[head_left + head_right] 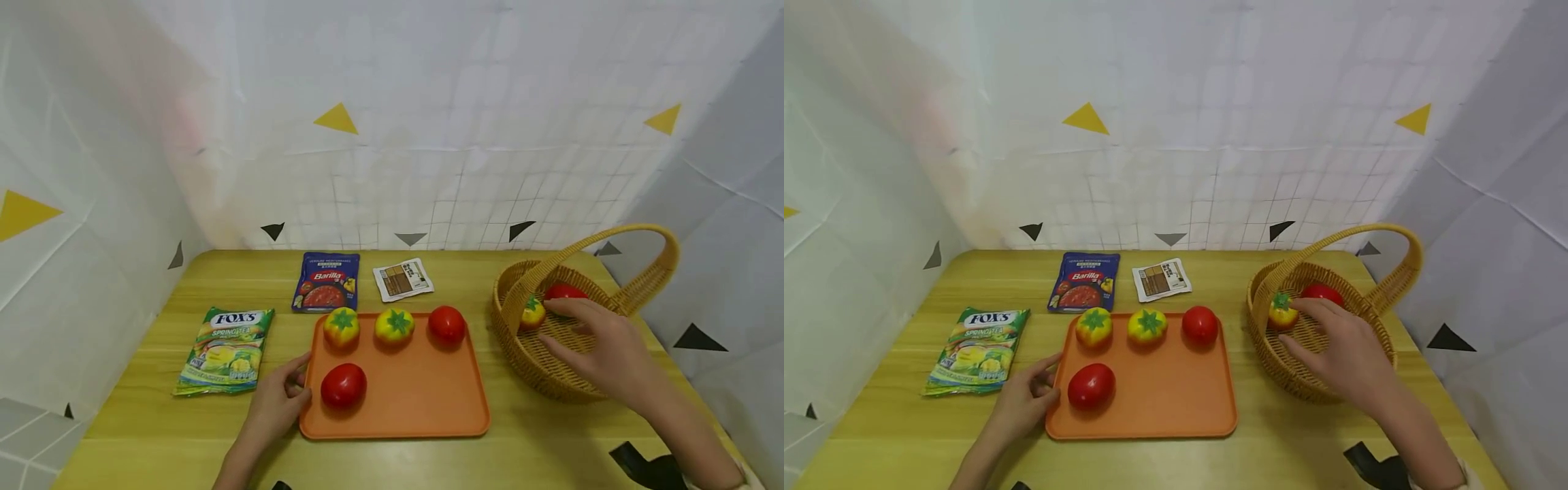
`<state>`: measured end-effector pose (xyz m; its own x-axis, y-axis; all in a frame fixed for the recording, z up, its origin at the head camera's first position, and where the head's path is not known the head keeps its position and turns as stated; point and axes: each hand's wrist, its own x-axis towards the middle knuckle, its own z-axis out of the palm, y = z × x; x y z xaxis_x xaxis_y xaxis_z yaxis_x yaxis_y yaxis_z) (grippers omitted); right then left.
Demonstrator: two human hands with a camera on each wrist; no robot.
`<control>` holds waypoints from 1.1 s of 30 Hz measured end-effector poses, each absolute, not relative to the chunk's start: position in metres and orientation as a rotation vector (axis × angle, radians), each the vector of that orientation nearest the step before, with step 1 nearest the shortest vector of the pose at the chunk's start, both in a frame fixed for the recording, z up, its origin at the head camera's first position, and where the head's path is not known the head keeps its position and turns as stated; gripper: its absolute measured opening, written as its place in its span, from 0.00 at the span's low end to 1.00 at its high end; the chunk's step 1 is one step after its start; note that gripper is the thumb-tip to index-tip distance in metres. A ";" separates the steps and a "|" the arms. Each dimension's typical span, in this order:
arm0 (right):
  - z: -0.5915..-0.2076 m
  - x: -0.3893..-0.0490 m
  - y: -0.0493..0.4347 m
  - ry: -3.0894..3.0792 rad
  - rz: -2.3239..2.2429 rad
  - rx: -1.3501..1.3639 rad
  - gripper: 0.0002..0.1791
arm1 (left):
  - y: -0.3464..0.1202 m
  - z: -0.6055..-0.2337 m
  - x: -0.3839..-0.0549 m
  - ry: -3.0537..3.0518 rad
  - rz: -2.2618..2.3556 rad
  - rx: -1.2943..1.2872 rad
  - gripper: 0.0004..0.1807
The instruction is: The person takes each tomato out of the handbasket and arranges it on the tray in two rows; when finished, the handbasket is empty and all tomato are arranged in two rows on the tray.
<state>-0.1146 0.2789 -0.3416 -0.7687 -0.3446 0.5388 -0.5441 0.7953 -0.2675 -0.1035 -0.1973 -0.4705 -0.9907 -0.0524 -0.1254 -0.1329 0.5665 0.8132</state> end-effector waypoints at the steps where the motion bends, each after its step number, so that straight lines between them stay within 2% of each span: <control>1: -0.342 -0.118 0.282 -2.524 0.578 0.652 0.30 | -0.198 -0.471 -0.103 2.704 1.417 -0.160 0.33; 5: -0.344 -0.130 0.291 -2.627 0.586 0.591 0.28 | -0.197 -0.473 -0.102 2.706 1.430 -0.144 0.33; 15: -0.350 -0.156 0.306 -2.844 0.602 0.424 0.32 | -0.197 -0.472 -0.102 2.715 1.436 -0.128 0.33; 33: -0.365 -0.205 0.312 -3.021 0.533 0.568 0.22 | -0.197 -0.471 -0.102 2.721 1.423 -0.131 0.33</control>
<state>-0.2048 0.3116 -0.3651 -0.9335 -0.3487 0.0832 -0.3561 0.8754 -0.3269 -0.1024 -0.1975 -0.4712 -0.9941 -0.0436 -0.0998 -0.1068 0.5683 0.8158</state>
